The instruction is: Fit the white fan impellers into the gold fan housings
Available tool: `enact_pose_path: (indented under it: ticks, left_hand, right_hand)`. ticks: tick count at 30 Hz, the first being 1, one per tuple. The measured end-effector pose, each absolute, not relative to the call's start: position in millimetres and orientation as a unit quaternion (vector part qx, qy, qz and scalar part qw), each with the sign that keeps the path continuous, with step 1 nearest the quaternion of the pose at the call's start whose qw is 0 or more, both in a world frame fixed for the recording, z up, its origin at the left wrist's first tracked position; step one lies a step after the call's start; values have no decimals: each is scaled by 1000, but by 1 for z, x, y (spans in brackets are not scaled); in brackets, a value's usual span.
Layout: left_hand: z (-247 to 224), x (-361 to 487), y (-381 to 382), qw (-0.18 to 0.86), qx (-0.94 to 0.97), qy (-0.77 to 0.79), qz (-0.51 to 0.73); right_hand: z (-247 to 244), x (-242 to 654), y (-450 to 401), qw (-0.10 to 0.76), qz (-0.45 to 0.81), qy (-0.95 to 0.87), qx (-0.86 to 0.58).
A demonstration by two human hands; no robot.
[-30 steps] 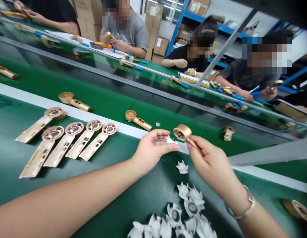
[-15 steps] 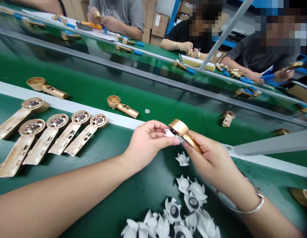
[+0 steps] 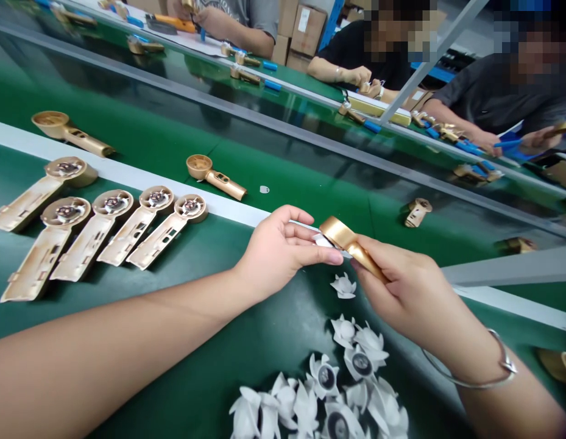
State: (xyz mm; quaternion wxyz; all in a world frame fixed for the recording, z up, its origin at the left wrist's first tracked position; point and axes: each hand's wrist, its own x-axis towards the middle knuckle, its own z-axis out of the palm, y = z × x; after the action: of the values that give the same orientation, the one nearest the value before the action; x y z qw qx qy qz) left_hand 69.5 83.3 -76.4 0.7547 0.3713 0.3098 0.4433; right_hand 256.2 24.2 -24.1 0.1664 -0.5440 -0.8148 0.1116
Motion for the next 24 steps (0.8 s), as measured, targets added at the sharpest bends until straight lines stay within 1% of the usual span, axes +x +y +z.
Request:
enact_pose_path:
  ticks: [3,7,10,13,14,16,18,20,22,24]
  left_hand:
    - [-75,68,82,764,374,289,440]
    - [-76,67,80,722,436,304,444]
    - [-77,67,81,710,479,295,424]
    - [-79,69,81,677,517,320,414]
    - [-80,69,80,643,547,342,413]
    - [-79,70,77,533,653,361,398]
    - [-79,70,73,404,783,308,358]
    - [-79,69,70,311,875,217,300]
    - [-79,69,69,267,915,165,254]
    - [-79,69,70,253,922,161,246]
  right_hand:
    - [-22,255,22,172,155,-814,-533]
    - [-18,249,16,193,261,-797,-509]
    - [-13,248,15,189,293,-791,-503]
    - [-13,257,22,183,239,-778,-552]
    - [-16,262,27,184,196,-762,-589]
    - [-28,272,39,177,91,-728,-657]
    - [-42,282,52,153,19,-716,-681]
    - [-51,291,61,129,3,-728,-673]
    - [-49,301,62,133,-11,-737,-663]
    - [-37,313,52,148,-39,-734,-661]
